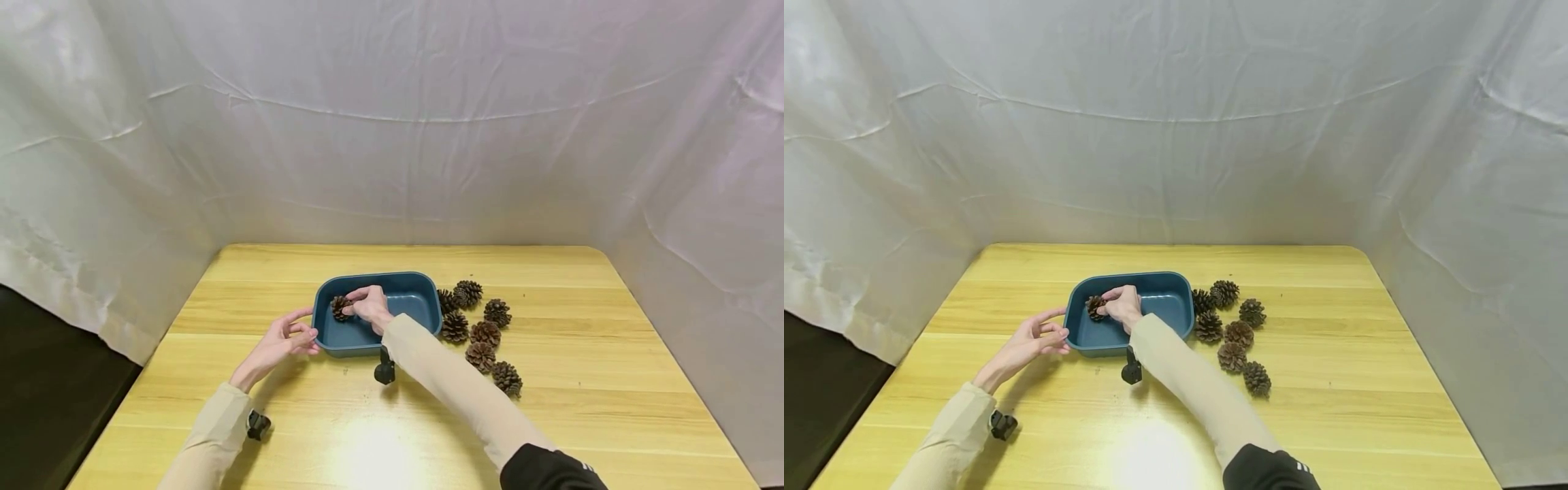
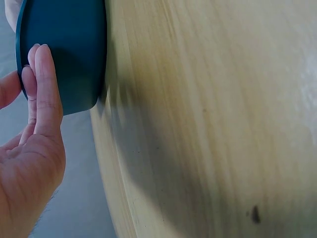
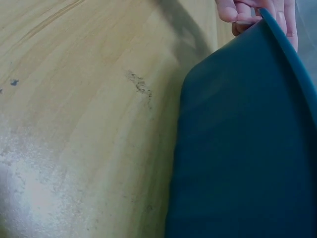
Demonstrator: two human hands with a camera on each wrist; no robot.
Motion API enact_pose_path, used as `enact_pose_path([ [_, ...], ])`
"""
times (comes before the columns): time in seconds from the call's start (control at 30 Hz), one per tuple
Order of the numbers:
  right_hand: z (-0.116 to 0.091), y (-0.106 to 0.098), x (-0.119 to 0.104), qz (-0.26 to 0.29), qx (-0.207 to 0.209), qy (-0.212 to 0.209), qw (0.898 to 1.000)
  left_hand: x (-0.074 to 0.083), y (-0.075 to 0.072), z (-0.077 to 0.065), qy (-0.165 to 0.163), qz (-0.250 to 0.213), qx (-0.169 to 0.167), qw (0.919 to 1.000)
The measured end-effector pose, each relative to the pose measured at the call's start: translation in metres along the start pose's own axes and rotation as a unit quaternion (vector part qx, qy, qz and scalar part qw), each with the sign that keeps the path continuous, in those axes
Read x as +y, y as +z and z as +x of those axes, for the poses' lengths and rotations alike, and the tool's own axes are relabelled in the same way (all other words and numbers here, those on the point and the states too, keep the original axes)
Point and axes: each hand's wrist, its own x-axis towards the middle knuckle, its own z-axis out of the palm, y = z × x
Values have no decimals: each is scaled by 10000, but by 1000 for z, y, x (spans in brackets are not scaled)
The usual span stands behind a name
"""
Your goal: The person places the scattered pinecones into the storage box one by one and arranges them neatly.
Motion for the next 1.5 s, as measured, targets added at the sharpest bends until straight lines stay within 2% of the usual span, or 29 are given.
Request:
enact_pose_path([
  [0.4,6,3,2,382,-189,72,9991,0,0,-1,-35,-58,22,10000],
  [1.07,9,12,-2,684,112,54,9976,1,1,-1,-19,-104,55,9999],
  [1.5,9,12,-1,846,109,131,9963,0,2,-1,-28,-100,66,9999],
])
